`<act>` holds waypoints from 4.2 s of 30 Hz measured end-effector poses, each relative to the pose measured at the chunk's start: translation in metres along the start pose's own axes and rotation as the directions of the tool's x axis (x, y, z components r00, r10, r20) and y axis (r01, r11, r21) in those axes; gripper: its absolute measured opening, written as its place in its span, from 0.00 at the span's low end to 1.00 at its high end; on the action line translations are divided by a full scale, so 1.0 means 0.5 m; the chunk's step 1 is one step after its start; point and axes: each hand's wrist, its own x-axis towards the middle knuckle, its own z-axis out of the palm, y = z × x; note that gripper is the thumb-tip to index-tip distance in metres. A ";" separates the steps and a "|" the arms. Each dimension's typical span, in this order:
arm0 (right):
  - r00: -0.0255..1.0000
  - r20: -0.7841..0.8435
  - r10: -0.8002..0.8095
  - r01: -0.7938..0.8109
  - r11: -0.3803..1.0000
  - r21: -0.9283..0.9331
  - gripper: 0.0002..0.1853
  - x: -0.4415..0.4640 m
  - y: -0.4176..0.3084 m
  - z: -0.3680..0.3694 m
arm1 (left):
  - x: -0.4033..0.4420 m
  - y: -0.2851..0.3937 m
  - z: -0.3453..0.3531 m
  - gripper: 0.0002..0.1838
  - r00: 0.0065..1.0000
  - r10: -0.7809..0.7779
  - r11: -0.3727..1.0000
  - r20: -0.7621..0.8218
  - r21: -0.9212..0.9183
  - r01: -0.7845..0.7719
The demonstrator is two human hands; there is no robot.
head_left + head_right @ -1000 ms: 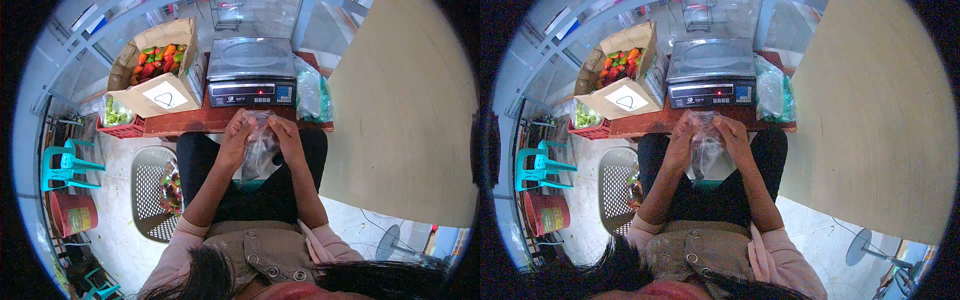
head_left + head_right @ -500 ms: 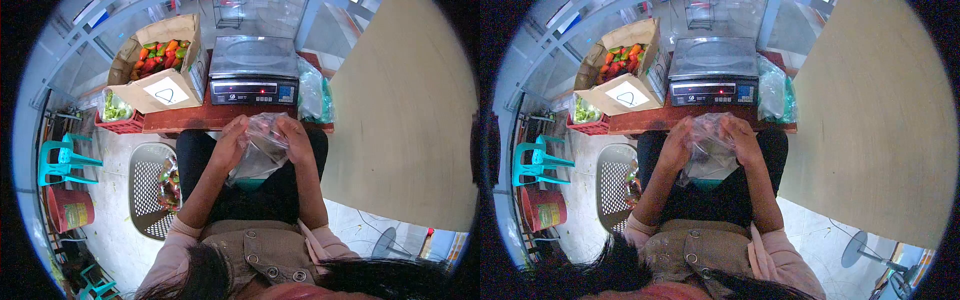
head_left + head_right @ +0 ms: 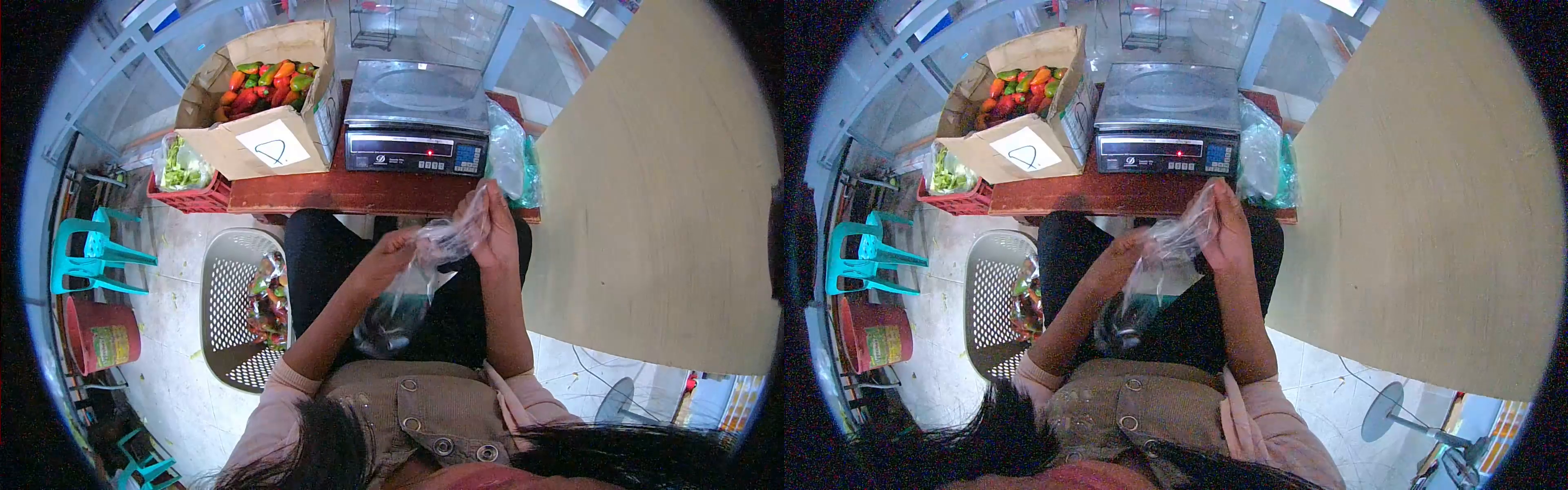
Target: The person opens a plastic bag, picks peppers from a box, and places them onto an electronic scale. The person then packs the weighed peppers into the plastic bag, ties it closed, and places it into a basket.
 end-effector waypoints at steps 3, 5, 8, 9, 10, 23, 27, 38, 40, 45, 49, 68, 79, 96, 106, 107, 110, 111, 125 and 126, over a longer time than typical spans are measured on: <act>0.991 0.067 0.119 -0.103 0.973 -0.208 0.13 -0.003 0.015 -0.013 | -0.006 0.029 0.010 0.13 0.993 0.048 0.977 -0.111 -0.199 -0.070; 0.986 0.074 0.147 -0.129 0.971 -0.202 0.12 -0.004 0.031 -0.019 | -0.005 0.058 0.016 0.14 0.984 0.016 0.822 -0.178 -0.558 -0.115; 0.983 0.024 0.180 -0.178 0.981 -0.076 0.12 -0.005 0.010 -0.015 | -0.011 0.092 0.012 0.15 0.964 -0.060 0.681 -0.259 -0.716 -0.149; 0.977 0.115 0.182 -0.156 0.966 -0.206 0.12 -0.009 0.007 -0.019 | -0.008 0.037 -0.025 0.20 0.993 0.027 0.593 -0.113 -0.798 -0.107; 0.959 0.202 0.197 -0.122 0.936 -0.331 0.13 -0.013 0.007 -0.025 | -0.017 0.047 -0.034 0.19 0.992 -0.001 0.610 -0.123 -0.786 -0.096; 0.969 0.237 0.069 -0.051 0.995 -0.081 0.11 -0.039 0.016 0.022 | -0.046 0.095 0.007 0.19 0.992 -0.101 0.874 0.072 -0.470 0.124; 0.964 0.139 0.225 -0.189 0.955 -0.230 0.10 -0.027 0.003 -0.005 | -0.029 0.020 -0.049 0.19 0.996 -0.033 0.932 0.087 -0.358 0.062; 0.968 0.106 0.228 -0.200 0.953 -0.226 0.13 -0.010 0.035 -0.044 | -0.004 0.064 -0.033 0.18 0.980 -0.137 0.618 -0.143 -0.786 -0.028; 0.966 0.194 0.171 -0.173 0.985 -0.006 0.14 -0.007 0.034 -0.009 | -0.008 0.051 -0.043 0.19 0.999 -0.048 0.680 -0.021 -0.733 0.017; 0.962 -0.051 0.270 -0.265 0.960 0.085 0.14 -0.024 0.028 0.011 | -0.016 0.003 -0.087 0.20 0.949 -0.175 0.903 0.261 -0.342 0.260; 0.901 0.216 0.376 -0.301 0.901 -0.313 0.12 -0.010 0.034 -0.046 | -0.018 0.056 -0.067 0.14 0.998 -0.053 0.884 -0.020 -0.467 0.037; 0.998 0.025 0.063 -0.033 0.766 -0.642 0.10 -0.008 0.004 -0.051 | 0.034 -0.037 -0.125 0.21 0.973 -0.055 0.938 -0.225 -0.346 -0.027; 0.751 0.375 0.544 0.629 -0.414 -0.658 0.12 0.001 0.115 -0.020 | 0.123 -0.168 -0.114 0.28 0.992 -0.096 0.991 -0.080 -0.104 0.088; 0.543 0.684 0.487 0.777 0.018 -0.629 0.12 0.698 0.332 0.463 | 0.356 -0.349 -0.234 0.18 0.833 -0.259 0.955 0.489 0.257 0.146; 0.720 0.340 0.605 0.681 -0.524 -0.512 0.23 0.922 0.600 0.476 | 0.337 -0.267 -0.244 0.30 0.765 -0.296 0.949 0.572 0.089 0.301; 0.707 0.361 0.607 0.704 -0.564 -0.431 0.22 0.918 0.600 0.479 | 0.338 -0.264 -0.241 0.31 0.765 -0.253 0.964 0.593 0.091 0.248; 0.644 0.448 0.620 0.729 -0.675 -0.113 0.20 0.923 0.617 0.462 | 0.340 -0.294 -0.227 0.28 0.808 -0.162 0.986 0.566 0.061 0.155; 0.660 0.418 0.624 0.724 -0.678 -0.130 0.21 0.916 0.614 0.458 | 0.364 -0.382 -0.200 0.28 0.827 -0.128 0.992 0.547 0.083 0.099; 0.614 0.697 0.371 0.783 -0.179 -0.595 0.23 1.026 0.541 0.439 | 0.350 -0.334 -0.212 0.22 0.811 -0.221 0.973 0.541 0.065 0.222; 0.582 0.648 0.491 0.786 -0.135 -0.604 0.23 1.021 0.538 0.438 | 0.347 -0.330 -0.216 0.22 0.808 -0.215 0.974 0.548 0.057 0.220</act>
